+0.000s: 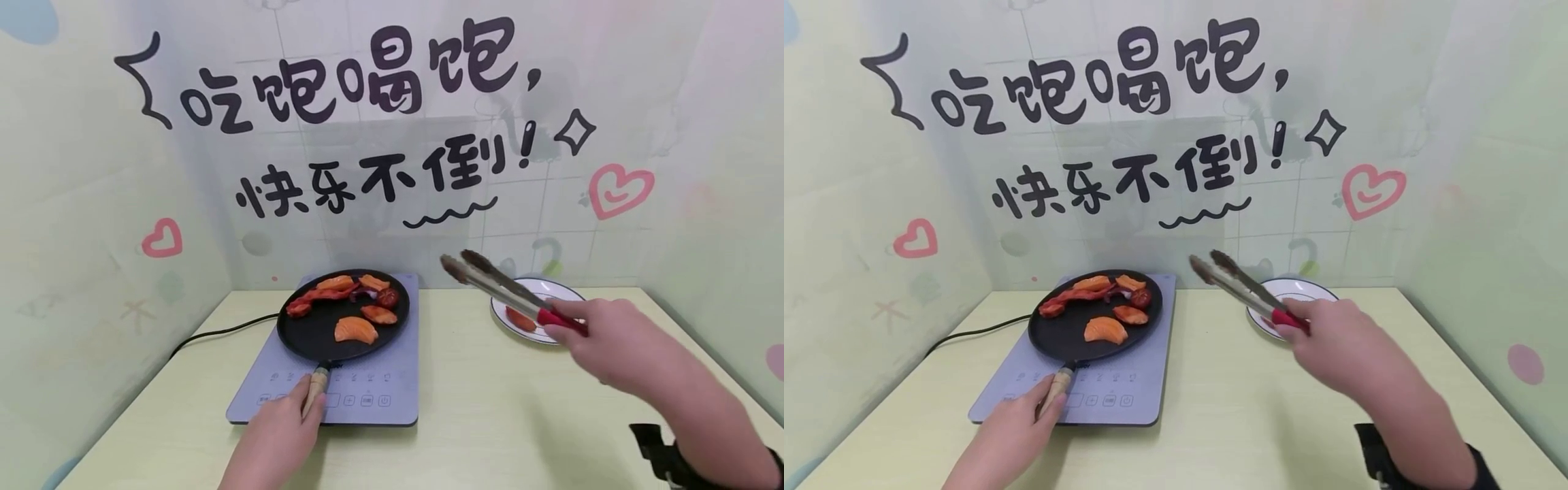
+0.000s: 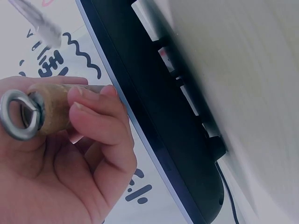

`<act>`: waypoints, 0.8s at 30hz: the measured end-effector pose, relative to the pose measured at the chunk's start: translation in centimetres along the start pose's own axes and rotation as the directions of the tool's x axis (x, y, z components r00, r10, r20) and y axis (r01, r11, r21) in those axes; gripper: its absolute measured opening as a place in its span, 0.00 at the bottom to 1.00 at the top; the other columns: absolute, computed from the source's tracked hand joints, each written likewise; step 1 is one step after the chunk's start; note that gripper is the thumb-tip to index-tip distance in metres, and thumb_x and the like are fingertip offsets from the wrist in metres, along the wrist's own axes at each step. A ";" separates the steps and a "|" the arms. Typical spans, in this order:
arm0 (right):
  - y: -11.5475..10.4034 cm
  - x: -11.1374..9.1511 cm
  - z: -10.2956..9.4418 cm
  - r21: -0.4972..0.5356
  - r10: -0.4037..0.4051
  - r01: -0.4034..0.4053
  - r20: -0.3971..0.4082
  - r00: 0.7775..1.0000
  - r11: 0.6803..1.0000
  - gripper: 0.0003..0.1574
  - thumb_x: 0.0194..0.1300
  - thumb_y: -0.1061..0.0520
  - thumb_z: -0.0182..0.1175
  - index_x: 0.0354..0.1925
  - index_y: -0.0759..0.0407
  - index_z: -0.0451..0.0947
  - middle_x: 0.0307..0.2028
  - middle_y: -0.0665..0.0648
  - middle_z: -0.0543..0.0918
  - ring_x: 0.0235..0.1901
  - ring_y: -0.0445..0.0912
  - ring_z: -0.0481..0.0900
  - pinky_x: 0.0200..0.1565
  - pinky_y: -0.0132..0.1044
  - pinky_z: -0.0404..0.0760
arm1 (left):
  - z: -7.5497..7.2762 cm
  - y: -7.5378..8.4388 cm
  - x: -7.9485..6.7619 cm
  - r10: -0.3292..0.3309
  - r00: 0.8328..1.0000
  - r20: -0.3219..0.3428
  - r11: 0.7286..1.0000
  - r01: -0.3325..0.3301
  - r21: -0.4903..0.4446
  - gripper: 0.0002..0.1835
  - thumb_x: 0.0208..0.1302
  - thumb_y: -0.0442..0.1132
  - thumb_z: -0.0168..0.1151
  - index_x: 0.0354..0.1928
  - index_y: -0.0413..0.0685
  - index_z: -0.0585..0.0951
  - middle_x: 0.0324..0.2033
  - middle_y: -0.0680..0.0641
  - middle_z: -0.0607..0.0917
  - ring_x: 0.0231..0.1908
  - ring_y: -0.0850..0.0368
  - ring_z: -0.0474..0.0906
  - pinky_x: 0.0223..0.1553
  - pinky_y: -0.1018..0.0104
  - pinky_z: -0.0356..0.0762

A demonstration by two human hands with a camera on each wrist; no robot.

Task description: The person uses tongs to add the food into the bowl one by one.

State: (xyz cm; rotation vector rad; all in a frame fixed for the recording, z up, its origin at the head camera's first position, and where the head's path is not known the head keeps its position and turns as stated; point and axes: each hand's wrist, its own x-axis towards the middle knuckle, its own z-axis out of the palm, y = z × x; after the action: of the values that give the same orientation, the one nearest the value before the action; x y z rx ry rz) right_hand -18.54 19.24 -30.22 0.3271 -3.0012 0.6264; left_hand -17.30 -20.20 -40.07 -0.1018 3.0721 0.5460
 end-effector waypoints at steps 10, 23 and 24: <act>4.7 0.2 -1.2 -0.183 0.113 -0.081 0.175 0.978 0.980 0.08 0.67 0.54 0.56 0.35 0.57 0.77 0.19 0.52 0.71 0.16 0.44 0.67 0.22 0.38 0.67 | -0.2 0.0 -0.1 0.017 1.000 -0.015 1.000 -0.017 0.004 0.33 0.72 0.52 0.48 0.67 0.32 0.66 0.47 0.33 0.81 0.37 0.48 0.78 0.32 0.53 0.72; 5.9 1.3 0.5 -0.044 0.209 -0.205 0.273 0.939 0.978 0.12 0.71 0.56 0.52 0.30 0.59 0.72 0.16 0.51 0.68 0.12 0.41 0.61 0.16 0.31 0.63 | -0.1 0.0 0.0 0.024 1.000 -0.020 1.000 -0.024 0.002 0.33 0.72 0.52 0.48 0.67 0.31 0.66 0.50 0.33 0.80 0.38 0.48 0.78 0.32 0.53 0.72; 6.2 1.5 0.5 -0.034 0.216 -0.215 0.280 0.936 0.976 0.13 0.71 0.55 0.52 0.29 0.59 0.72 0.15 0.51 0.68 0.12 0.41 0.60 0.16 0.31 0.62 | -0.1 -0.1 0.0 0.025 0.999 -0.021 1.000 -0.025 0.003 0.33 0.72 0.52 0.48 0.67 0.31 0.66 0.50 0.32 0.80 0.40 0.47 0.79 0.32 0.53 0.73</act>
State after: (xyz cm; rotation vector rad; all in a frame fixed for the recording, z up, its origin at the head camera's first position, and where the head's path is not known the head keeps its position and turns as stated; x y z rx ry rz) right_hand -21.32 24.25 -32.97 0.0916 -3.3441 0.6405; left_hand -17.26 -20.28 -40.03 -0.0697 3.0988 0.5450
